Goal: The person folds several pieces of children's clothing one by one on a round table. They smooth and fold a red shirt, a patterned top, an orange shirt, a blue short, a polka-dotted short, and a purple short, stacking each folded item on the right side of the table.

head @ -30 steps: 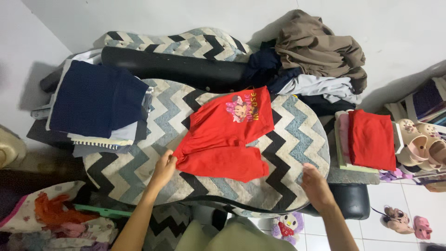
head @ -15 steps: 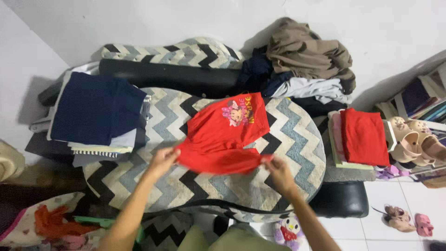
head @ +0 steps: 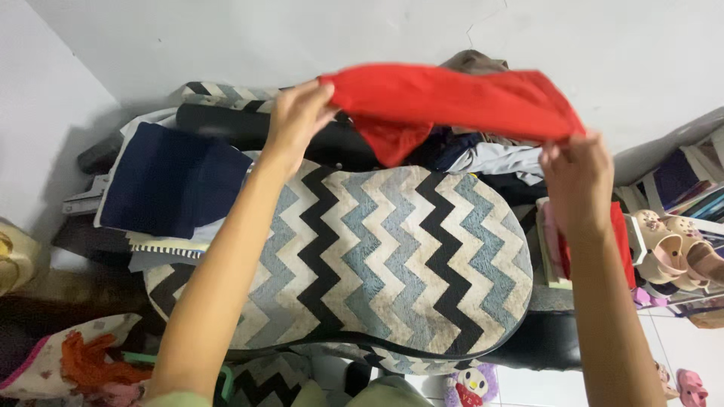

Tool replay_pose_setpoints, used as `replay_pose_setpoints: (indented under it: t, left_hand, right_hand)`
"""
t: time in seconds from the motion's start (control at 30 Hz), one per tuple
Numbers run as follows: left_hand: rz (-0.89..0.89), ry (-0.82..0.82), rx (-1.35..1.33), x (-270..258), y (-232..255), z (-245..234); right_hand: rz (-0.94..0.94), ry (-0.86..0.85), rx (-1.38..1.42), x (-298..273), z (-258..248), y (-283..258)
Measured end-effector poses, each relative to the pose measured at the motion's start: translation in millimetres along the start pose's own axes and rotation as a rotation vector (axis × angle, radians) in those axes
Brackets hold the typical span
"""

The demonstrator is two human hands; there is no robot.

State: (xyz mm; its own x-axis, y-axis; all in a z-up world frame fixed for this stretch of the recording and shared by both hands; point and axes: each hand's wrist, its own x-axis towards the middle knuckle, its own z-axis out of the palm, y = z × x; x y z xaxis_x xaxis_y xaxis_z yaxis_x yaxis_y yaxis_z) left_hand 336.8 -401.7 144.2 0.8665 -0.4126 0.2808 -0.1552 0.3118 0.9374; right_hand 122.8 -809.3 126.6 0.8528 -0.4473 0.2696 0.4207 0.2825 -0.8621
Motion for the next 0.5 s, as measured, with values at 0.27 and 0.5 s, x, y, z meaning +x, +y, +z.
replay_pose_setpoints:
  t: [0.27,0.5]
  left_hand:
    - [-0.417,0.057,0.448,-193.5,-170.5,-49.9]
    - [-0.539,0.170,0.361,-277.0,-276.5,-73.4]
  right_hand:
    - [0.672,0.114,-0.520,-188.8,-95.9,144.9]
    - [0.560,-0.069,-1.124,-235.6,-100.7,204.2]
